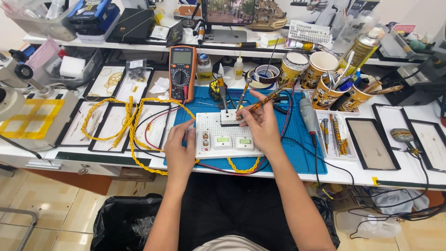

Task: A person probes a circuit board at a repair bench and then handles a smartphone, a small box, and a receipt to prepare for shipping.

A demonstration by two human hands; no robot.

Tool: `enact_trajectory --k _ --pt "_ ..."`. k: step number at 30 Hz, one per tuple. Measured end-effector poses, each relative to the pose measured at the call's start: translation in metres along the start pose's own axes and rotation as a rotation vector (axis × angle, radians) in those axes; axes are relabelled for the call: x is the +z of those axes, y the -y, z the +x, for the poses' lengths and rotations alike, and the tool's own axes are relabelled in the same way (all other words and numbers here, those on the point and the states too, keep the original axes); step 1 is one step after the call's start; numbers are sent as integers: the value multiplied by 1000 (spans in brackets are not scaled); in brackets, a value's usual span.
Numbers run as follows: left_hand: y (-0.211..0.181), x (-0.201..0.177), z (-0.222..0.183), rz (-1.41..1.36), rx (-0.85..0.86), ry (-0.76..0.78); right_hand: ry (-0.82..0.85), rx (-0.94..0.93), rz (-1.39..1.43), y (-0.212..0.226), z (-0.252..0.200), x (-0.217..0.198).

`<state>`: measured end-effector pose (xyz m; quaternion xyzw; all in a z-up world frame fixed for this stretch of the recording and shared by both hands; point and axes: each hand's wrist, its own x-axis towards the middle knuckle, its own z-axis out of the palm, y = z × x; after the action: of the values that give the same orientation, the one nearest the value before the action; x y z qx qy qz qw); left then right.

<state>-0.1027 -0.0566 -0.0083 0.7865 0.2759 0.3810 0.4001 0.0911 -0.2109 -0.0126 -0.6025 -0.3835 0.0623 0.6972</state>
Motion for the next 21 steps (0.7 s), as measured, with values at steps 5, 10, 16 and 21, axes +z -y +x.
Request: enact_trajectory --k 5,10,16,21 --pt "23 1 -2 -155 50 -93 15 -4 -9 2 -2 1" --pt "6 0 -3 -176 78 -76 14 -6 -41 5 0 1" --pt "-20 13 3 48 116 -37 14 17 -47 1 0 0" --pt "-34 21 5 230 131 7 -11 54 5 -4 2 0"
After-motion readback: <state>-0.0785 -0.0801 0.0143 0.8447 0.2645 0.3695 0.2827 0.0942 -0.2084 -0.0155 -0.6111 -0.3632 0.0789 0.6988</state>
